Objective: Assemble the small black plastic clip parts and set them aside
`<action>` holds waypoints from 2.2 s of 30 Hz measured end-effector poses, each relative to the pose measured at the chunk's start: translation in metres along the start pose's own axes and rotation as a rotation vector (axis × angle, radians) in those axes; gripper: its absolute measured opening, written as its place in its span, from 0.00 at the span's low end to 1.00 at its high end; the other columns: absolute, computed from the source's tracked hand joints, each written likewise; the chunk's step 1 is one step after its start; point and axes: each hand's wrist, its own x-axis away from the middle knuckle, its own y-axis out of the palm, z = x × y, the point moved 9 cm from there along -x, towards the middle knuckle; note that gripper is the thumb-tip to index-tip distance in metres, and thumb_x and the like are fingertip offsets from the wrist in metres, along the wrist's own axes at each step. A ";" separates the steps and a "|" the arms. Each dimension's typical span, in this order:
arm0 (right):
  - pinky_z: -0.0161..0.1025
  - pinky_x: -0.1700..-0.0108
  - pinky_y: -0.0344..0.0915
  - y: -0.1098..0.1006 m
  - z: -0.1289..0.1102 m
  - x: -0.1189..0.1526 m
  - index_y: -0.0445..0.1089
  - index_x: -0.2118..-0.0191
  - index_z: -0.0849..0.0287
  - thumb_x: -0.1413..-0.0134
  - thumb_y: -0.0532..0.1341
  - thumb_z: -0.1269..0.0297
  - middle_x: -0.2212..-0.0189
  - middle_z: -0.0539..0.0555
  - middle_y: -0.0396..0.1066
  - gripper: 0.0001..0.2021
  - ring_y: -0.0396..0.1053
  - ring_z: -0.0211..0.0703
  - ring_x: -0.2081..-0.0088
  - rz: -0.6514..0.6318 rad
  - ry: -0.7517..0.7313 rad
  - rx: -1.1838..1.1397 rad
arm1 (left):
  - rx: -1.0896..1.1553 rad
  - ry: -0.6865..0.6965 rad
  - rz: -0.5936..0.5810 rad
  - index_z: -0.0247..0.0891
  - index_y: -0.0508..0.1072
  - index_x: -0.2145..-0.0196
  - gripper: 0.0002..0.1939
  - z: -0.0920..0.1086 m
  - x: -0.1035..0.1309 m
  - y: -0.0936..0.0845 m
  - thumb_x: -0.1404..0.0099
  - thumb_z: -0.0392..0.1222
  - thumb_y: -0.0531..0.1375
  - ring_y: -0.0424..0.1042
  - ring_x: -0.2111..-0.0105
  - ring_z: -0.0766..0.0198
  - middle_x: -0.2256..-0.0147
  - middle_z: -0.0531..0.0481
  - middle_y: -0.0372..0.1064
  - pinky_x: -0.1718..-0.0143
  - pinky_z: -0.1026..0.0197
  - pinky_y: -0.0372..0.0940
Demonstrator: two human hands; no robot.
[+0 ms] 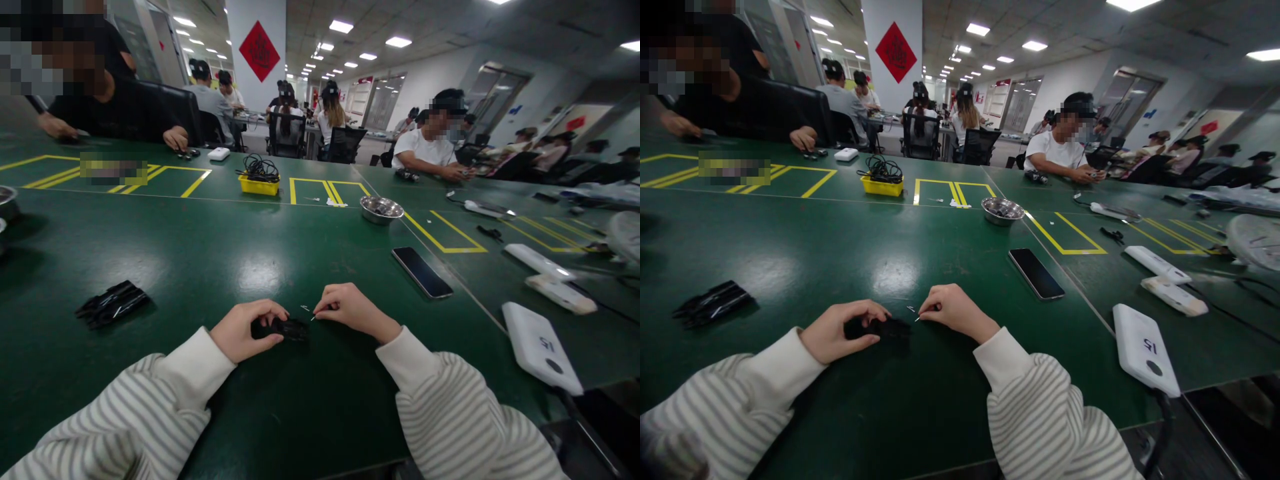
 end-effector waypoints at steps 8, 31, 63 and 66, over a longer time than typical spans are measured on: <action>0.30 0.71 0.58 0.002 -0.012 -0.002 0.72 0.73 0.60 0.55 0.60 0.69 0.76 0.49 0.67 0.04 0.63 0.32 0.75 -0.065 0.019 0.098 | -0.158 0.070 -0.096 0.37 0.65 0.58 0.17 0.007 -0.001 0.015 0.48 0.36 0.56 0.65 0.69 0.64 0.66 0.49 0.65 0.65 0.61 0.62; 0.30 0.79 0.56 0.003 -0.017 0.010 0.68 0.78 0.62 0.62 0.59 0.74 0.82 0.48 0.65 0.02 0.60 0.31 0.82 -0.179 0.226 0.107 | -0.208 0.059 -0.098 0.38 0.64 0.54 0.20 0.002 -0.001 0.017 0.46 0.38 0.57 0.65 0.68 0.64 0.60 0.47 0.64 0.65 0.60 0.63; 0.37 0.59 0.59 0.012 -0.040 0.001 0.71 0.75 0.58 0.58 0.62 0.69 0.66 0.50 0.67 0.01 0.61 0.38 0.62 0.275 0.056 -0.083 | -0.190 0.152 0.000 0.36 0.64 0.56 0.19 0.007 -0.002 0.012 0.47 0.37 0.60 0.67 0.61 0.63 0.59 0.47 0.65 0.60 0.61 0.64; 0.37 0.59 0.59 0.012 -0.040 0.000 0.71 0.76 0.58 0.58 0.62 0.69 0.66 0.50 0.67 0.01 0.61 0.38 0.62 0.271 0.059 -0.088 | -0.206 0.179 0.000 0.35 0.66 0.57 0.18 0.007 -0.002 0.013 0.47 0.37 0.60 0.68 0.62 0.63 0.60 0.46 0.66 0.61 0.62 0.65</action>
